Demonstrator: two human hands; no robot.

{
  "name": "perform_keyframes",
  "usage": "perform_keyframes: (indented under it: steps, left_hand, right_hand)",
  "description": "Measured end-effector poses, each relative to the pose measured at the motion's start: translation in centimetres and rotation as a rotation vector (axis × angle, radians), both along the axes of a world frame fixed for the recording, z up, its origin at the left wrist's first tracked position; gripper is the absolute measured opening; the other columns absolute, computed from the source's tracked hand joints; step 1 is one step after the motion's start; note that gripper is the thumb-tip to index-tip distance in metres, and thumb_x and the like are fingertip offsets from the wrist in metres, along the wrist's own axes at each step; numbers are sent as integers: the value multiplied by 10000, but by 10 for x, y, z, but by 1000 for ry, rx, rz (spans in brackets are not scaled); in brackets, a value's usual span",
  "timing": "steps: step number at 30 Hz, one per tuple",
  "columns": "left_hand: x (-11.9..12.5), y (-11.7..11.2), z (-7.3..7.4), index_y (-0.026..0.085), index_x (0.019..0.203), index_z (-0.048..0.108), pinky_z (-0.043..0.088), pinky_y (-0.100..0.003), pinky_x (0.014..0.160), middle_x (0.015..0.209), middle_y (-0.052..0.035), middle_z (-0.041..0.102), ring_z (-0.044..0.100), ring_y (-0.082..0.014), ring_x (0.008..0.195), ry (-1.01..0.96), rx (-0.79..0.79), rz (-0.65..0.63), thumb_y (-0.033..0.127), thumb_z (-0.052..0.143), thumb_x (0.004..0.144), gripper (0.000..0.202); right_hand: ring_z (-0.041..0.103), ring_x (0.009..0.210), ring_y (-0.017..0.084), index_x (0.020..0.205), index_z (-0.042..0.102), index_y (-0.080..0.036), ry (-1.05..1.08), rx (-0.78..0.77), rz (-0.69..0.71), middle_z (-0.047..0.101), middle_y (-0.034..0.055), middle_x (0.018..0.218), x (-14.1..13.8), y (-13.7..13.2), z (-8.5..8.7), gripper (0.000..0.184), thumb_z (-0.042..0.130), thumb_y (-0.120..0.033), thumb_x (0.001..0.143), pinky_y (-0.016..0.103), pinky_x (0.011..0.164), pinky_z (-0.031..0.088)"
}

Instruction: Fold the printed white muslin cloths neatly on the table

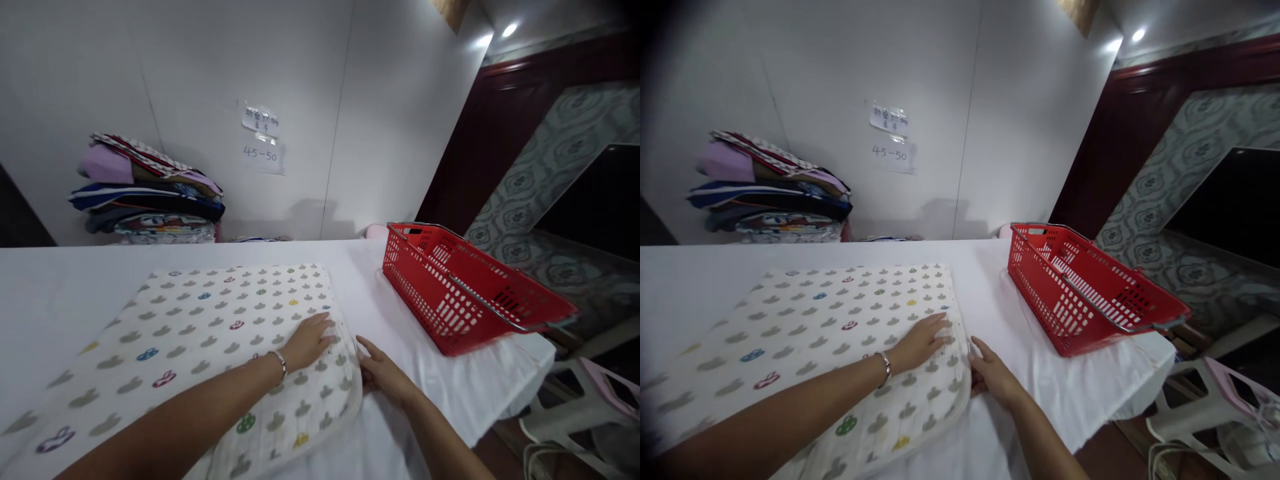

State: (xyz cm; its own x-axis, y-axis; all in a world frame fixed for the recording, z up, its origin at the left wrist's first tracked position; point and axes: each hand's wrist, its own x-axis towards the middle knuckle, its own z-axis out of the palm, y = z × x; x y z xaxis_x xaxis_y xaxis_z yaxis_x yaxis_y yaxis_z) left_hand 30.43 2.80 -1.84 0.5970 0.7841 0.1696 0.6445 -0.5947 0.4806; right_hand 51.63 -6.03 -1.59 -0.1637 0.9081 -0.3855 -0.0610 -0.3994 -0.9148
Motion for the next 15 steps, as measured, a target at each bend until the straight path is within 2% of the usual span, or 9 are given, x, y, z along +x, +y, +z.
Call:
perform_keyframes:
  steps: [4,7,9,11,13,15]
  left_hand:
    - [27,-7,16,179,959,590,398,-328,913,1099,-79,604,537,-205,1044,-36,-28,139,355,399,875,272]
    - [47,-10,29,179,869,574,431,-302,761,977,-70,630,588,-198,878,16,-141,313,466,408,846,332]
    - [60,-11,34,177,870,572,430,-303,711,952,-82,648,606,-222,861,72,-239,379,560,436,797,414]
    - [71,-12,35,164,895,582,432,-309,707,960,-109,659,613,-258,901,124,-305,391,609,481,739,483]
    - [78,-10,33,145,913,598,435,-314,721,982,-140,663,612,-280,942,158,-330,388,562,525,717,467]
    - [79,-6,32,129,894,620,440,-314,730,970,-158,670,617,-280,947,171,-346,395,438,538,725,362]
  right_hand:
    - [588,534,165,1438,111,-162,28,50,-53,586,-20,634,-9,-39,-5,946,650,-499,737,309,519,495]
    - [578,524,168,1436,92,-139,6,124,-125,575,-18,650,-18,-49,-13,1004,674,-494,698,289,475,469]
    - [549,500,148,1429,118,-147,-37,194,-161,557,-23,680,-23,-51,-20,950,653,-471,715,274,452,446]
    - [521,502,126,1415,175,-171,-111,284,-173,533,-31,697,-27,-52,-24,810,596,-417,768,258,464,429]
    - [504,536,115,1398,234,-198,-229,395,-166,513,-39,691,-30,-54,-25,671,534,-341,815,239,496,409]
    - [484,555,110,1390,267,-218,-374,495,-134,502,-46,672,-32,-56,-22,596,486,-271,838,222,512,380]
